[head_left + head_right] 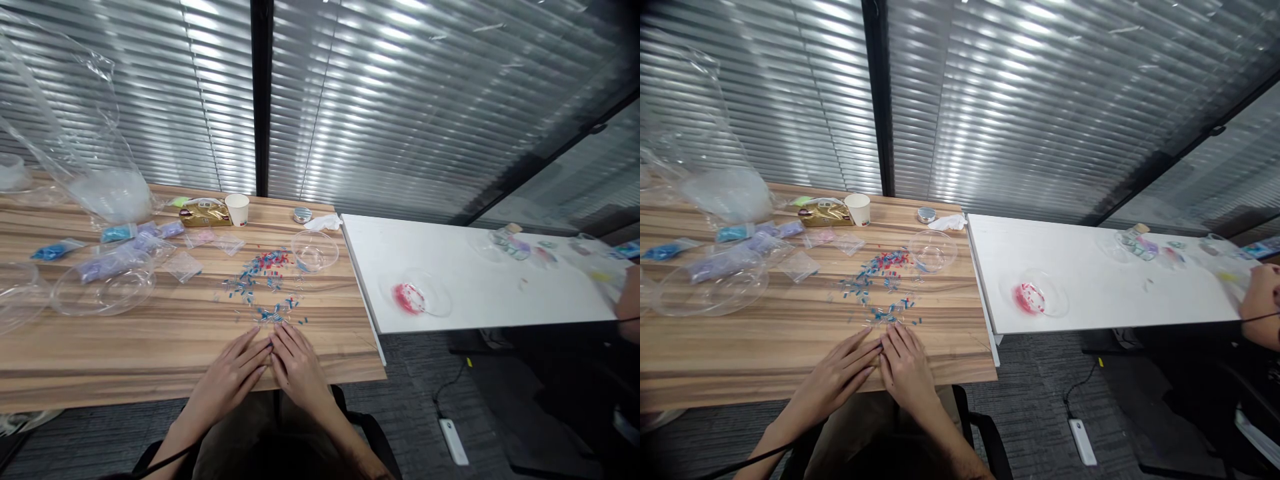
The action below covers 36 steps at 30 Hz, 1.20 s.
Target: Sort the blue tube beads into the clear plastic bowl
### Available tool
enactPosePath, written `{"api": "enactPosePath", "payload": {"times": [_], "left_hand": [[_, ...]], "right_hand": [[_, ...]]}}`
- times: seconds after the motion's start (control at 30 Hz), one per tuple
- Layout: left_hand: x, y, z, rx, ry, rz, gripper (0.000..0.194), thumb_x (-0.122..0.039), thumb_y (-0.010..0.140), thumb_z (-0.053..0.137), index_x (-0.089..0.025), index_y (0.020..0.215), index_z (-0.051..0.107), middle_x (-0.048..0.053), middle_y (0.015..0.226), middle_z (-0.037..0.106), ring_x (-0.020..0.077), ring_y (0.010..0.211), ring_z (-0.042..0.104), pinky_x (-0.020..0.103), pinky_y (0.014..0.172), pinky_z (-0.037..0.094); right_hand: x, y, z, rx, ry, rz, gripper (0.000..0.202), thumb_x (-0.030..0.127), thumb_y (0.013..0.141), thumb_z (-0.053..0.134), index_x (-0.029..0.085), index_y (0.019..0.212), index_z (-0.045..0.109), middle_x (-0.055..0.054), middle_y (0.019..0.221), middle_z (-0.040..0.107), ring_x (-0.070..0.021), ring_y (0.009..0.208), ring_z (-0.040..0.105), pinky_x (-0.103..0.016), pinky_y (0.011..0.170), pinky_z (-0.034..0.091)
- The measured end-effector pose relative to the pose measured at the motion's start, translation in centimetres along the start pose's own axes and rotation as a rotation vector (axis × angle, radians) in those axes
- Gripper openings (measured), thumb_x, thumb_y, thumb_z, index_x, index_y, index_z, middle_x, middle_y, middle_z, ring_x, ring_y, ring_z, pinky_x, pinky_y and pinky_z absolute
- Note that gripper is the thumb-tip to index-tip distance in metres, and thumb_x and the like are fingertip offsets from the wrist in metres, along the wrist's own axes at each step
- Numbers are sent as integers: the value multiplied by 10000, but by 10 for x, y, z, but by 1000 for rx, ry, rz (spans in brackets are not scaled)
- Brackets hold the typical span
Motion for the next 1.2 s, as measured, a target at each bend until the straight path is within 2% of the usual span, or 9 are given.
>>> {"api": "enactPosePath", "payload": {"times": [1.2], "left_hand": [[1, 0, 0, -20, -6, -15, 372, -249, 959, 474, -226, 1325, 536, 23, 1375, 543, 272, 1374, 340, 443, 1046, 442]], "right_hand": [[1, 2, -2, -7, 27, 16, 385, 178, 919, 456, 143, 1291, 551, -84, 1360, 544, -237, 1300, 452, -434, 1060, 447]]}}
Point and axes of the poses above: each hand's wrist, its own y-axis towards the middle knuckle, its own z-axis out of the palm, x = y × z, the point moved 5 cm from there along y, towards the middle knuckle
